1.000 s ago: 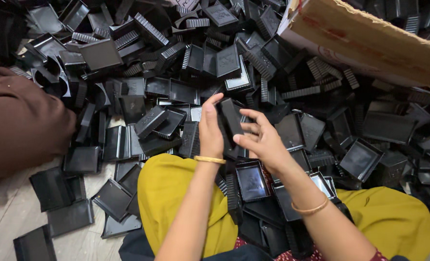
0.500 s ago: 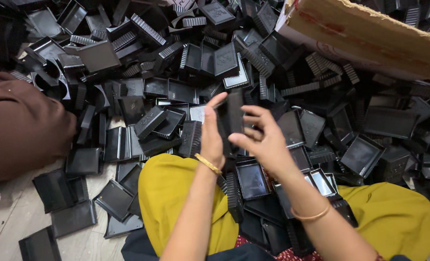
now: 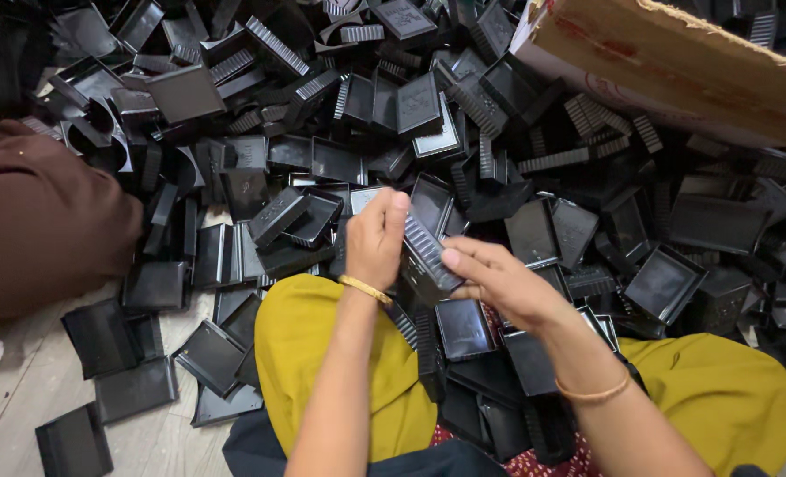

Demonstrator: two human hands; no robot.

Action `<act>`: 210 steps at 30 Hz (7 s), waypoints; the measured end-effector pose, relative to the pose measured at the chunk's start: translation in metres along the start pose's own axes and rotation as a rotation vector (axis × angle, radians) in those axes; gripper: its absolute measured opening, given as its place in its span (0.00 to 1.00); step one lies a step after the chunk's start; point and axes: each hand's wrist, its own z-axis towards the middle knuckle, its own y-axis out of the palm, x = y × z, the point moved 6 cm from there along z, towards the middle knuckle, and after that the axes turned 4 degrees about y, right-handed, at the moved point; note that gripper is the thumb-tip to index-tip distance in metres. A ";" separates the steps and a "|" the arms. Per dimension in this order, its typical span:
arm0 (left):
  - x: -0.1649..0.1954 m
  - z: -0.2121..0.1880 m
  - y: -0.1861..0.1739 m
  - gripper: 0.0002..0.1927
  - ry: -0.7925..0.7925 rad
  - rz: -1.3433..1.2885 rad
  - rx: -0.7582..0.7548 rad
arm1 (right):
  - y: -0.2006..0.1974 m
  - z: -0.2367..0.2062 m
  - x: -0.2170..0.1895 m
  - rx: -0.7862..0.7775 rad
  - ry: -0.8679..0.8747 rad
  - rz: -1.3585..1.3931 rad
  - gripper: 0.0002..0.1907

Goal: The person sits on the floor and repeatedly picks up small black plastic parts from a large pile, inspects them by turning them over, and places them back into the pile. The hands move quickly through the pile, handling one or two items at a time.

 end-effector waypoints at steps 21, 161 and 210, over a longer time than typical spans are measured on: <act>-0.111 0.045 -0.172 0.06 -0.299 0.513 0.311 | -0.056 -0.016 -0.117 0.295 -0.645 0.096 0.11; -0.045 -0.034 -0.007 0.24 -0.648 -1.423 0.267 | -0.006 0.023 -0.029 0.261 -0.624 -0.479 0.31; -0.185 0.008 -0.198 0.33 -0.792 0.985 0.027 | -0.049 0.012 -0.040 0.611 -0.388 -1.082 0.46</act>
